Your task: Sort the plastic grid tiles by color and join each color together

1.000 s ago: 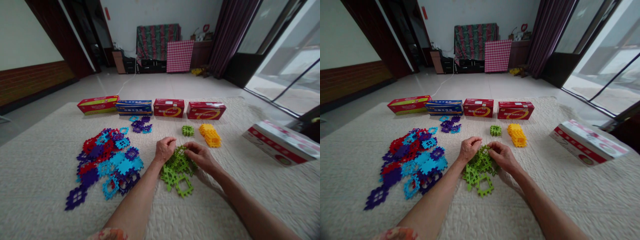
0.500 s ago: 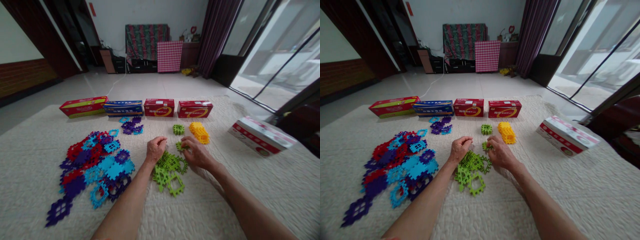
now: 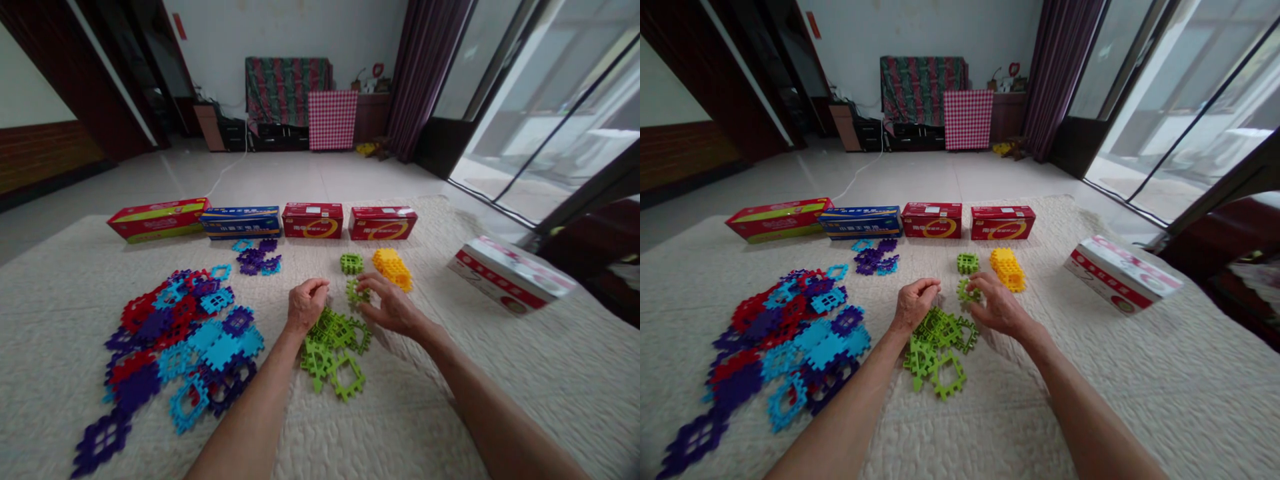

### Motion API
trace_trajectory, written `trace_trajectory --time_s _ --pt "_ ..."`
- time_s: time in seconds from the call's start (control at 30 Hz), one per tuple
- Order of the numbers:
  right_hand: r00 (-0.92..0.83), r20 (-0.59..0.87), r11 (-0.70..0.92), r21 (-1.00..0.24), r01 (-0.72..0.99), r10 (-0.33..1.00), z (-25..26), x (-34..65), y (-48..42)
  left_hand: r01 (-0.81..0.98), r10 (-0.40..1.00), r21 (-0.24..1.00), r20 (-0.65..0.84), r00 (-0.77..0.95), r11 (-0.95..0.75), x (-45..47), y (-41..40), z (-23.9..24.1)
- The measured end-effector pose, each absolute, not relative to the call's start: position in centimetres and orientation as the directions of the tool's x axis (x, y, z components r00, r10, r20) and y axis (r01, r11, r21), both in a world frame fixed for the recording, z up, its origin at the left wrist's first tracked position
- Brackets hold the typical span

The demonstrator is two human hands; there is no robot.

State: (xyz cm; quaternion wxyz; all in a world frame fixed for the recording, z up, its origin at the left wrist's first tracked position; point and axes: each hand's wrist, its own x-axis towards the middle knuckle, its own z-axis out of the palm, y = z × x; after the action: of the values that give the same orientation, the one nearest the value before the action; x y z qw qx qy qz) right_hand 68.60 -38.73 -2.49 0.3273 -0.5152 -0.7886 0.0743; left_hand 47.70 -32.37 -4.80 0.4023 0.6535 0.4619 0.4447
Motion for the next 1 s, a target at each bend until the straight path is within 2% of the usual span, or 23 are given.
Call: trace_trajectory --time_s 0.17,0.3,0.57,0.83,1.0 --pt "-0.194 0.494 0.393 -0.339 0.855 0.848 -0.9 69.1 -35.1 0.242 0.963 0.940 0.201 0.179 -0.241 47.7 -32.5 -4.7" --pt "-0.208 0.440 0.345 -0.258 0.902 0.874 -0.7 69.7 -32.0 0.249 0.968 0.942 0.188 0.168 -0.226 47.7 -32.4 -4.8" --pt "-0.223 0.349 0.301 -0.188 0.935 0.910 -0.7 69.6 -31.2 0.257 0.971 0.943 0.171 0.165 -0.210 47.7 -32.5 -4.5" --pt "-0.238 0.056 0.241 -0.049 0.969 0.970 0.2 68.5 -29.4 0.222 0.975 0.956 0.162 0.151 -0.193 47.7 -32.3 -4.8" --pt "-0.276 0.027 0.277 -0.050 0.960 0.961 -0.4 69.2 -28.2 0.162 0.982 0.973 0.148 0.118 -0.166 47.7 -32.2 -4.8"
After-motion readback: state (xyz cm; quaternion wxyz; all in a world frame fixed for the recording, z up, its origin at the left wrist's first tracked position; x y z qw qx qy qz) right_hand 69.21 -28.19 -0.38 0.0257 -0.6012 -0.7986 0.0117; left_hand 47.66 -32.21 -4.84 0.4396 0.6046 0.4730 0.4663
